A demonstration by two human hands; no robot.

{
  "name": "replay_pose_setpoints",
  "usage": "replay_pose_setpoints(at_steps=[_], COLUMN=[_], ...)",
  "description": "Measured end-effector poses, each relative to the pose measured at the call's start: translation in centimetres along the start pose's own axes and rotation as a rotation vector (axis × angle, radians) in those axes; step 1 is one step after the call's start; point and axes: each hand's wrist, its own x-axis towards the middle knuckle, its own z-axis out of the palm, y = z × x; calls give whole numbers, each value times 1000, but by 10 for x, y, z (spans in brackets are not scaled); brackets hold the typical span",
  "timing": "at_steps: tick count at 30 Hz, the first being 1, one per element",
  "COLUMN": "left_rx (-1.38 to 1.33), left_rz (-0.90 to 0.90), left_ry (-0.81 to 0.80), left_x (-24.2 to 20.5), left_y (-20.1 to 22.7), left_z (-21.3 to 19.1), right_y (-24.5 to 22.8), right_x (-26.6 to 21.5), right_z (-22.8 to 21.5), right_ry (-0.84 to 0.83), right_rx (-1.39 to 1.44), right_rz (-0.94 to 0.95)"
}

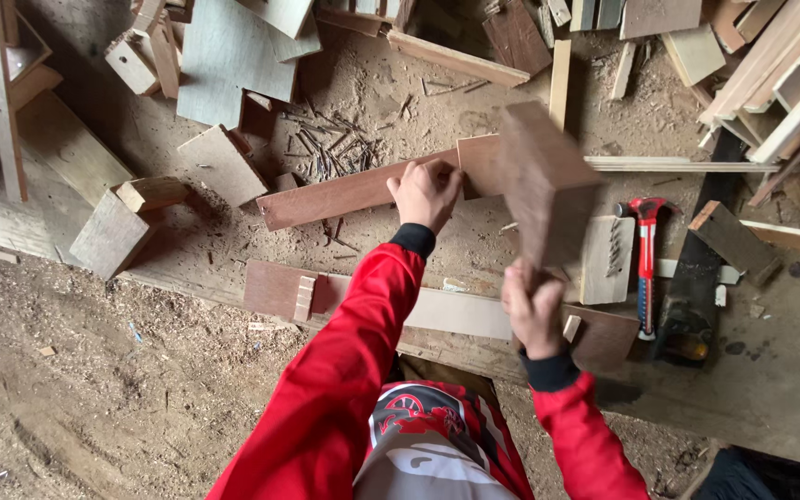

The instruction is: The person assembles wooden pieces into a cross-shaped joint using a hammer and a wooden mallet. They align the pieces, tap them together, and adjust the fit repeatedly. The work takes place on a cluttered workbench with scattered wood scraps and nails.

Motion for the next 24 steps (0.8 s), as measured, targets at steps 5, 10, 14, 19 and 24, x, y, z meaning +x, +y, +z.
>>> replay_pose_setpoints(at_steps=[5,10,14,19,24], left_rx=[-230,-63,211,427,584], left_rz=[-131,-59,146,252,356], left_ry=[117,94,67,-116,-41], left_x=[-22,-39,-36,-21,-16], left_y=[-17,-10,0,-17,-33], left_z=[-23,-52,-58,-66,-63], right_y=[60,71,35,4,34], right_x=[23,24,16,-12,14], right_z=[19,18,18,3,16], right_ry=[179,-67,-63,17,-87], right_rx=[-453,-223,-36,264,81], right_rz=[-196,112,89,51,-36])
